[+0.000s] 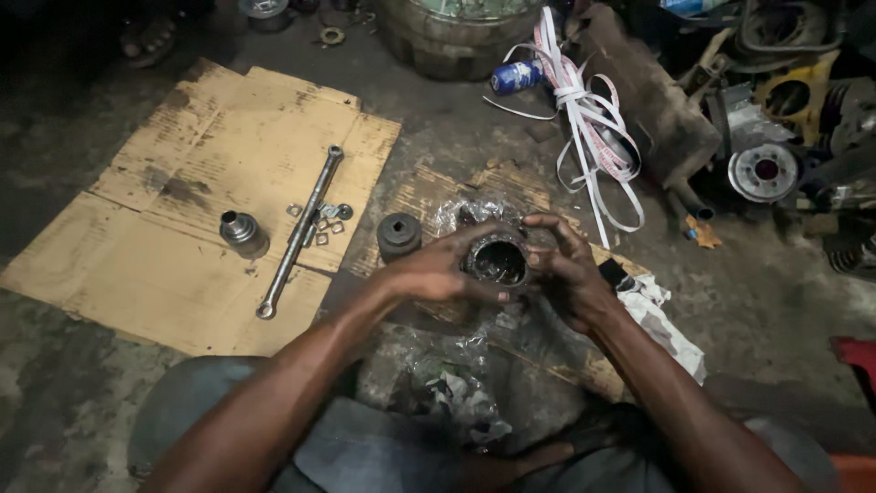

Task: The person sits on the floor and cleans a cylindrical mechanical part by hand, then wipes it with a white cloth. They then pick up a long metal rod and insert it into the part, continuing to wipe the assembly with the cloth.

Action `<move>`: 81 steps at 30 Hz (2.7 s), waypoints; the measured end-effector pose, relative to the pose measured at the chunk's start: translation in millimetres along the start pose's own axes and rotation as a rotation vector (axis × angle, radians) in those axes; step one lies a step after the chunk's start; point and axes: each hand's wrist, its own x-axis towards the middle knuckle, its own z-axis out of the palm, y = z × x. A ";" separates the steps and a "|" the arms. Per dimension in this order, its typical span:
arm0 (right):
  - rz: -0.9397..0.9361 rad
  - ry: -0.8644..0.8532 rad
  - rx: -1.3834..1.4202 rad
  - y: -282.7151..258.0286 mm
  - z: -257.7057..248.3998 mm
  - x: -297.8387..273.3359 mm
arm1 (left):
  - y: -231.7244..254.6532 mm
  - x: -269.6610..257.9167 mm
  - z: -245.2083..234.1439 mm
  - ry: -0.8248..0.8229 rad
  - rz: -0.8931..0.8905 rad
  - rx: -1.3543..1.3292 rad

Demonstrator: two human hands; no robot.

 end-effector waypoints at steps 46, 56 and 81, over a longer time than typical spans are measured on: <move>-0.254 -1.014 -2.766 -70.8 71.4 71.4 | -17.9 41.4 22.7 0.497 -0.262 -1.498; -0.203 -0.762 -2.658 -57.6 54.7 75.0 | -12.8 43.8 11.6 0.565 -0.132 -1.472; -0.081 0.121 -0.831 129.6 24.8 41.4 | -30.1 48.3 40.2 0.689 0.143 -1.431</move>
